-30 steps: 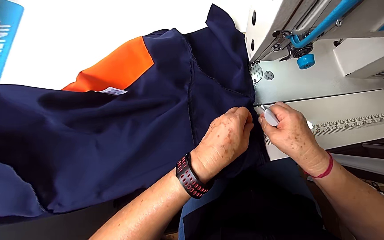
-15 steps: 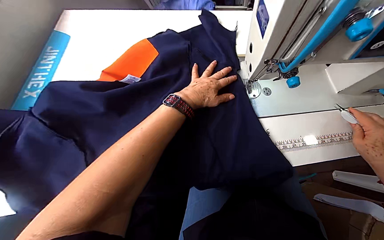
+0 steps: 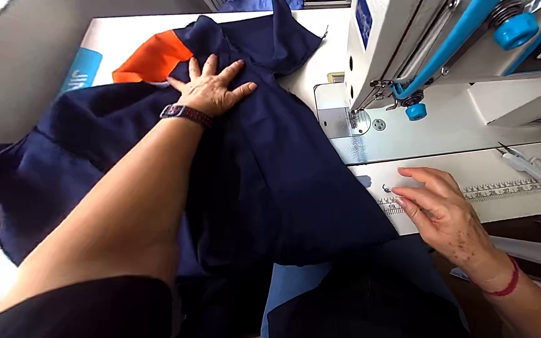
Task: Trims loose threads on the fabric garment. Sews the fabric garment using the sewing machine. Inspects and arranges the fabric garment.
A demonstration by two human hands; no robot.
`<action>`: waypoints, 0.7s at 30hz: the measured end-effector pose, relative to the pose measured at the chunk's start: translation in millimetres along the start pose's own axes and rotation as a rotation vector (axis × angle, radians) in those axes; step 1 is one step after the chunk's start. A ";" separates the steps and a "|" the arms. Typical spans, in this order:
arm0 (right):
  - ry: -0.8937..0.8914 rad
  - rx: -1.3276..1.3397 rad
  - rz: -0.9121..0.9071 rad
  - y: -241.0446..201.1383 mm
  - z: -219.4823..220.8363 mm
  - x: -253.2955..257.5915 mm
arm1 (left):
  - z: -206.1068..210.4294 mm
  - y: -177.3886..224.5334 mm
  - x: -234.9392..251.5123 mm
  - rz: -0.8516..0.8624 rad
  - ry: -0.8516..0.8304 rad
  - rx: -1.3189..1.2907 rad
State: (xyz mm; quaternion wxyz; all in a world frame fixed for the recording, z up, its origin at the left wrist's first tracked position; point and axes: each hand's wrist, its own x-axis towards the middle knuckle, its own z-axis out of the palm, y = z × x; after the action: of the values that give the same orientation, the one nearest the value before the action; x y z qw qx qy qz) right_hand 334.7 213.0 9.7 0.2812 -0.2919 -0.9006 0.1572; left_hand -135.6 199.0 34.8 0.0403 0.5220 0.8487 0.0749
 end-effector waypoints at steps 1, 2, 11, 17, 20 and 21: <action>0.018 0.010 -0.008 -2.7 1.0 -0.8 | -2.1 -4.0 9.4 0.011 0.070 0.031; 0.043 0.003 0.002 -1.9 -1.6 -3.1 | -6.8 -1.9 15.1 0.004 0.130 0.075; 0.035 0.060 0.069 9.5 -23.0 -24.8 | -0.4 28.6 -70.2 -0.192 -0.144 -0.004; 0.009 -0.035 -0.054 -21.6 12.4 14.0 | -4.8 -0.2 17.1 -0.103 -0.007 -0.038; -0.148 -0.114 -0.151 -7.5 26.5 15.7 | -15.5 18.9 18.8 -0.034 0.002 -0.133; -0.205 -0.141 -0.191 -2.1 31.2 12.5 | -20.4 26.9 3.6 0.047 0.013 -0.171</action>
State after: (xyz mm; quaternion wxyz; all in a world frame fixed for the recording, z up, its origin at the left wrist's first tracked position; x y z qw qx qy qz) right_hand 306.8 215.4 -8.9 0.1804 -0.2061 -0.9570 0.0949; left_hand -116.6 212.4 59.4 0.0772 0.5361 0.8269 0.1515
